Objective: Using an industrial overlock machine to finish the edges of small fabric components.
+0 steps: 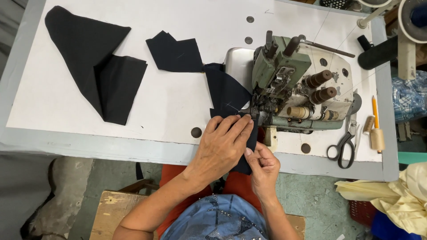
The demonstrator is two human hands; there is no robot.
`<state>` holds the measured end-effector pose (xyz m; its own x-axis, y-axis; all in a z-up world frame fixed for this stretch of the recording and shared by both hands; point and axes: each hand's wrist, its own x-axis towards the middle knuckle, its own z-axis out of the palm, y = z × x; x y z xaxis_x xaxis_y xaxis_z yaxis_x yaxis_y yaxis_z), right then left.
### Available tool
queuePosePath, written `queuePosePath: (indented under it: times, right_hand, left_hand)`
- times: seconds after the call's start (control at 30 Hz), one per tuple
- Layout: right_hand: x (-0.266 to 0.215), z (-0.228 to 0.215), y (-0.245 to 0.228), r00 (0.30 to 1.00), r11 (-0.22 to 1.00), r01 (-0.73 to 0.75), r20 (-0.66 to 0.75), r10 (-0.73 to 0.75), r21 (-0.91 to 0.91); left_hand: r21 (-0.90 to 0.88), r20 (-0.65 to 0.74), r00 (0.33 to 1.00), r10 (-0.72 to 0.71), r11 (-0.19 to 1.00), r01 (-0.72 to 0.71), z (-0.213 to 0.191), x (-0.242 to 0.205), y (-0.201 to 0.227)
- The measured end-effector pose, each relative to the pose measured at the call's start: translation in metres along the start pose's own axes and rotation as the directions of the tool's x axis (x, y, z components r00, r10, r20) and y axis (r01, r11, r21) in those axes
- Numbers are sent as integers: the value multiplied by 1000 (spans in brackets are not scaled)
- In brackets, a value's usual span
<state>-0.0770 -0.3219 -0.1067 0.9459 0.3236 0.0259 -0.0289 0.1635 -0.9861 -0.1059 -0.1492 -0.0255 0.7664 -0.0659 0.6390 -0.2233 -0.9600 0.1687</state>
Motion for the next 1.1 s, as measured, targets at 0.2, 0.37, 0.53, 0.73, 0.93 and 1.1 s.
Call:
queuePosePath:
  times: [0.2, 0.37, 0.53, 0.73, 0.93, 1.1]
  right_hand:
    - [5, -3, 4, 1000, 1000, 7, -3, -7, -6]
    - [5, -4, 9, 1000, 1000, 13, 17, -13, -12]
    - [7, -2, 7, 1000, 1000, 14, 27, -14, -12]
    - [6, -1, 4, 999, 997, 25, 43, -22, -66]
    - [0, -3, 4, 990, 993, -16, 134, 32, -115]
    - [-8, 5, -9, 984, 992, -50, 165, 69, -119]
  left_hand:
    - [-20, -50, 999, -6, 1000, 5, 3, 2, -1]
    - [-41, -59, 998, -14, 999, 11, 9, 0, -3]
    - [-59, -91, 996, -22, 998, 16, 7, 4, -5]
    - [-48, -73, 997, -20, 999, 16, 9, 1, -4]
    - [-36, -73, 997, -22, 999, 20, 7, 1, -3]
    - [-15, -79, 997, -11, 1000, 10, 7, -1, -4]
